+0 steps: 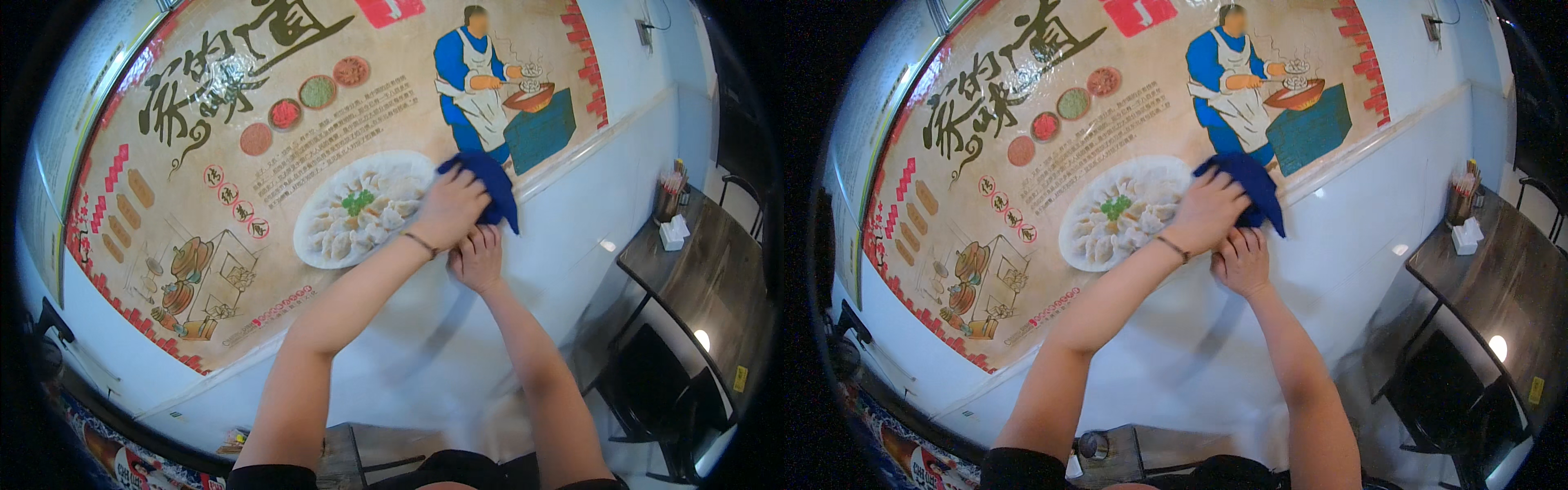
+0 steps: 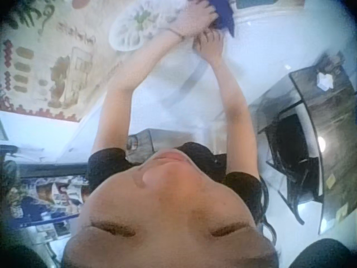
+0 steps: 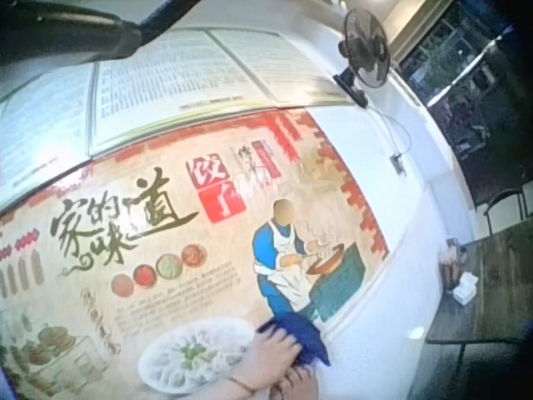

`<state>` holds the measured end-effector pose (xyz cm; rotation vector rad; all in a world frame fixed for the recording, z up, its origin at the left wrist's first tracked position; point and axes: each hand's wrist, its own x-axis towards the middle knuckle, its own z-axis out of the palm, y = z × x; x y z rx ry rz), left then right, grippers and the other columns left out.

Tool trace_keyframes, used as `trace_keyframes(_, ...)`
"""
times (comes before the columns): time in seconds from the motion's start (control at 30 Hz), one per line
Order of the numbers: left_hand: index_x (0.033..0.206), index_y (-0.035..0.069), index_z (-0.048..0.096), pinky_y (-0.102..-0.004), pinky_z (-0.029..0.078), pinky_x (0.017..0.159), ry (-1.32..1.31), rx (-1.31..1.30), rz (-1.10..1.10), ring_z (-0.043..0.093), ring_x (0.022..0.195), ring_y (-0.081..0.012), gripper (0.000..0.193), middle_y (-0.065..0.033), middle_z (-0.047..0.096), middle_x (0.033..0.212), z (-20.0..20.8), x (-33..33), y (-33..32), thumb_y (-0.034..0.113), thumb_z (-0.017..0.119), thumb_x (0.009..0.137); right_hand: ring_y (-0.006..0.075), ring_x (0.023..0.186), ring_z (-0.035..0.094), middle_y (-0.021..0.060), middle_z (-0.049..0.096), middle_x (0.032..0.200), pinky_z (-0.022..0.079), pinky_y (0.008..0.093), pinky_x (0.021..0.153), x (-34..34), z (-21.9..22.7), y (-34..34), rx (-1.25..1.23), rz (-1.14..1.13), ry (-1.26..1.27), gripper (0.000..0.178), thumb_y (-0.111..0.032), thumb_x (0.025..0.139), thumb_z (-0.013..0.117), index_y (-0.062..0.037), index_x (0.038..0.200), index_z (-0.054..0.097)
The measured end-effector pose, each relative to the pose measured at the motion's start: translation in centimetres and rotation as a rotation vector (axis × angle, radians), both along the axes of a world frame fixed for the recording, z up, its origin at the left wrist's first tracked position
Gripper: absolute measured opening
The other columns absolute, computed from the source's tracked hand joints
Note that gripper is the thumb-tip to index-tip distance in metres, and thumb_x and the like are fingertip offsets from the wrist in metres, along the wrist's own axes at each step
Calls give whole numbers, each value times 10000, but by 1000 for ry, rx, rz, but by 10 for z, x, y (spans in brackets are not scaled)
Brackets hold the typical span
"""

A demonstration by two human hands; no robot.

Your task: The person wipes a wall with a blue cloth, focusing on a large illustrated poster and the surrounding white tiles. They then move to a wooden table and wipe its surface with the same cloth.

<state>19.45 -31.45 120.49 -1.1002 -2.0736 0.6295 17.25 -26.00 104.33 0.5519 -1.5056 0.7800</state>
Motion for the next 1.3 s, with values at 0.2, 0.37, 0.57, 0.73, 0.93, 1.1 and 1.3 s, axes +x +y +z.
trace_keyframes(0.2,926,126,635,-402,398,917,20,58,126,524,954,-215,211,-19,579,931,-8,70,-80,150,548,735,270,1095,446,80,493,1088,308,459,1006,8,6,7,76,26,-93,237,-227,712,590,-137,930,566)
trace_keyframes(0.37,952,155,627,-418,407,866,-10,38,343,514,845,-213,269,-9,550,851,-12,133,-150,139,633,683,250,1130,415,61,460,1124,290,455,1008,2,5,6,57,46,-11,332,-226,721,564,-158,1040,504)
trace_keyframes(0.57,877,157,626,-471,412,830,53,6,477,517,813,-237,220,-20,544,797,-17,189,-231,143,652,660,255,1127,412,60,457,1123,288,457,1005,2,5,5,63,53,-20,372,-206,721,567,-165,1078,472)
trace_keyframes(0.73,866,156,622,-460,414,799,106,20,439,521,827,-243,227,-23,548,802,-17,189,-232,125,647,642,256,1129,413,60,459,1126,287,460,1007,2,6,5,58,45,-21,363,-214,730,563,-164,1079,474)
trace_keyframes(0.93,896,169,626,-458,423,794,62,-11,379,519,796,-235,235,-18,545,796,-15,157,-199,136,631,664,252,1132,419,61,470,1125,299,459,1001,3,5,7,48,59,-16,341,-211,734,558,-164,1064,485)
trace_keyframes(1.1,946,158,637,-437,427,833,21,-66,310,520,824,-222,241,-18,552,833,-5,117,-142,152,600,707,249,1139,419,58,473,1129,300,452,1004,2,4,6,41,87,-5,353,-219,733,564,-160,1074,494)
trace_keyframes(1.3,987,139,633,-408,391,921,18,-77,194,520,896,-218,246,-25,558,899,10,62,-73,170,521,770,255,1144,418,77,476,1123,305,449,1005,-2,1,5,12,95,-25,353,-234,715,585,-152,1051,515)
